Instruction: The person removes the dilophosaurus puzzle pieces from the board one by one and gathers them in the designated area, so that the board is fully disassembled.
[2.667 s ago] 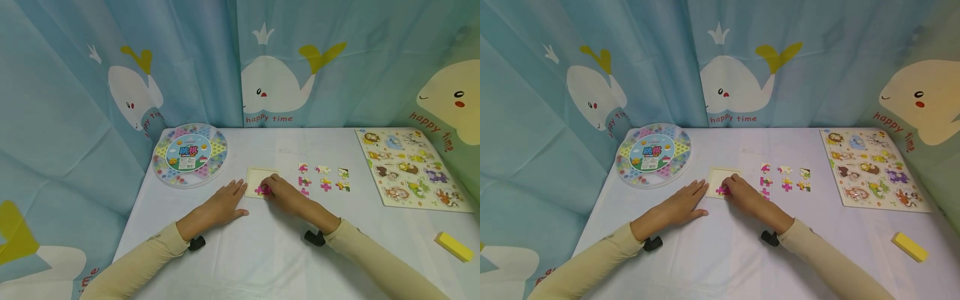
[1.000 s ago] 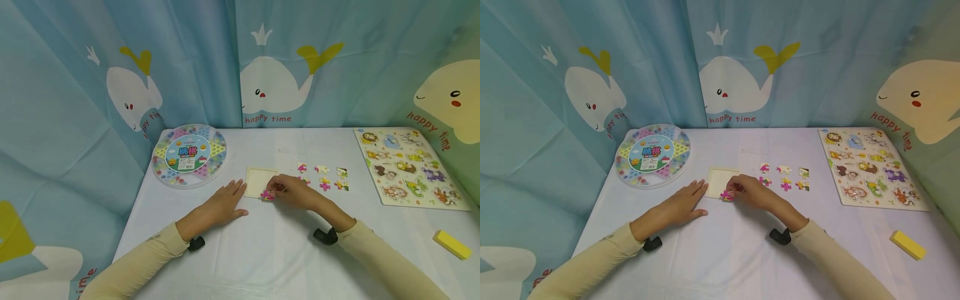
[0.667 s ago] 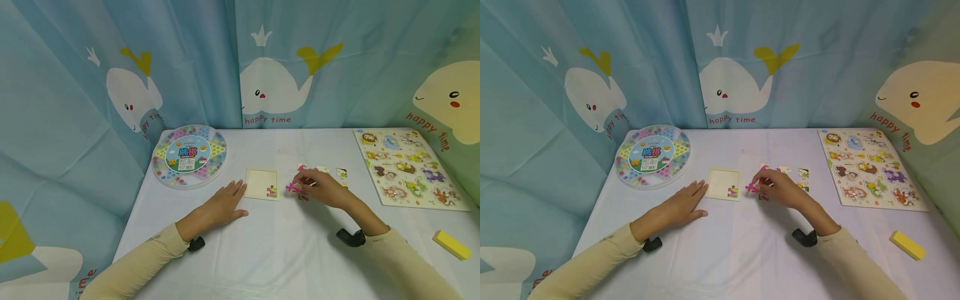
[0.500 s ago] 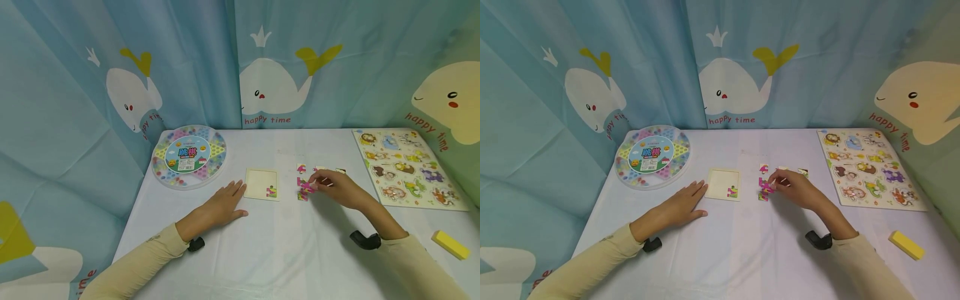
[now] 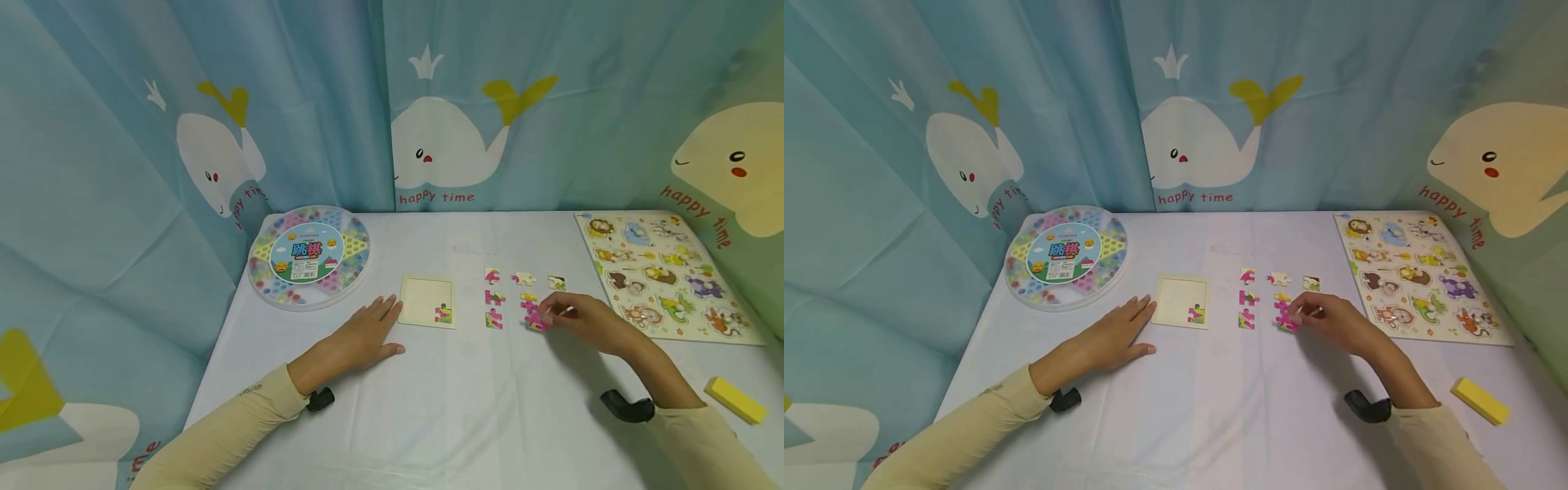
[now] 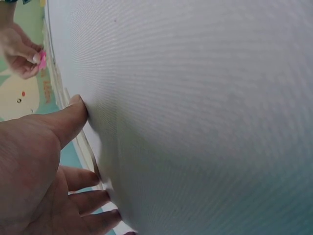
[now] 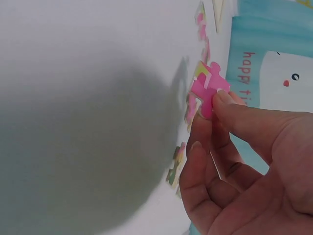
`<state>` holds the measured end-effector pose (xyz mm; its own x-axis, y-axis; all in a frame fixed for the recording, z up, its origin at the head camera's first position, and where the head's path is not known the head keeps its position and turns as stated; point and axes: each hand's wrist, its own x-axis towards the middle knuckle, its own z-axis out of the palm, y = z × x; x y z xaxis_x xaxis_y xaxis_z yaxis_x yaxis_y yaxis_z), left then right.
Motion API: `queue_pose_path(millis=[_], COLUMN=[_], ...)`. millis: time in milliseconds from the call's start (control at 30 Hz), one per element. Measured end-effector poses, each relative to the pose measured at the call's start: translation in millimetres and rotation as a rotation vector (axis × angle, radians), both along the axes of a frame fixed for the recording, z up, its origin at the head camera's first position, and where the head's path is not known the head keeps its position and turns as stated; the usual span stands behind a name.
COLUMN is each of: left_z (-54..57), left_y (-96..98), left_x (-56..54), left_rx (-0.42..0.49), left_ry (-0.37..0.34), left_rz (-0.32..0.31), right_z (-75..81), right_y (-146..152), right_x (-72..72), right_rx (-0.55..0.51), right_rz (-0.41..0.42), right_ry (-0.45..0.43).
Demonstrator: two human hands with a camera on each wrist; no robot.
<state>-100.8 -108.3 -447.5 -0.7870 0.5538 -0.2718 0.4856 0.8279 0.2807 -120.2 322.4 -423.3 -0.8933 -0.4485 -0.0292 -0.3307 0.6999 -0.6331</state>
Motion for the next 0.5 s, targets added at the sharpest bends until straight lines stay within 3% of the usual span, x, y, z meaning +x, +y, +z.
queue_pose_path(millis=[333,500], left_z=[0.5,-0.3], left_y=[-0.5,-0.9], left_x=[0.0,-0.1], left_rx=[-0.004,-0.002], left_ry=[-0.004,-0.007], left_rz=[-0.002,0.0], right_z=[-8.6,-19.6], right_y=[-13.5,-17.4], right_x=[-0.2,0.1], right_rx=[0.1,0.139], right_rz=[-0.027,-0.01], right_ry=[0.0,0.125])
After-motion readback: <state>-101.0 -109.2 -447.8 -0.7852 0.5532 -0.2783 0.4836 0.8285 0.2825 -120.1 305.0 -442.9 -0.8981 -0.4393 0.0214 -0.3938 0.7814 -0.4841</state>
